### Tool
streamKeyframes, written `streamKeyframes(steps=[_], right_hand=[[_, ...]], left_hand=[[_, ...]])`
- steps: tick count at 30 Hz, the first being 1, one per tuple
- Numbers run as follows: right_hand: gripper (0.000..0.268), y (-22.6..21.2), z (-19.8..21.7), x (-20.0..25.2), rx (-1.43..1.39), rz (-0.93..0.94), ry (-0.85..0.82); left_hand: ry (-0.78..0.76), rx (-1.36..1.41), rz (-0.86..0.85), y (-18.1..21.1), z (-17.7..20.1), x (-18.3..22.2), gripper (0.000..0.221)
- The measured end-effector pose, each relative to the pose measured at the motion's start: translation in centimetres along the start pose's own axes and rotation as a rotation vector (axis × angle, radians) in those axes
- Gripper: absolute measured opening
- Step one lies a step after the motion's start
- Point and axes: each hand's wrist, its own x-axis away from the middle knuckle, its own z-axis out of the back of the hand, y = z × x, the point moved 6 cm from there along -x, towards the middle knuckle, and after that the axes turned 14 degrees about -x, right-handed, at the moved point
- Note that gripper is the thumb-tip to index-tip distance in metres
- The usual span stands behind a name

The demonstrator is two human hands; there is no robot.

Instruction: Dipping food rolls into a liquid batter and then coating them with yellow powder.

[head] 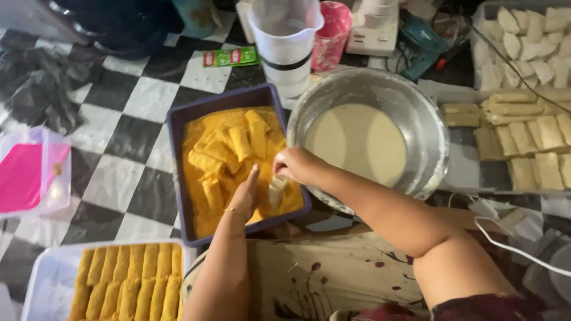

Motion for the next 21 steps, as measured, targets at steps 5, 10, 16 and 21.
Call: streamKeyframes(steps=[5, 10, 16, 21], right_hand=[[0.014, 2.0, 11.3, 4.7, -0.32, 0.02, 0.432], [0.012, 22.1, 24.8, 16.0, -0.098, -0.003, 0.925], [0.042, 57.4, 25.5, 30.4, 0.363, -0.771, 0.915], [0.041, 54.1, 21.9, 27.6, 1.035, -0.682, 0.413]], left_hand=[[0.103, -0.97, -0.623, 2.2, -3.9, 0.7, 0.067], [0.566, -1.126, -0.45, 1.3, 0.6, -4.3, 0.065], [0.566, -1.025, -0.43, 1.1, 1.7, -3.9, 0.05], [0.319, -0.297, -0.116, 3.6, -0.6, 1.6, 0.056]])
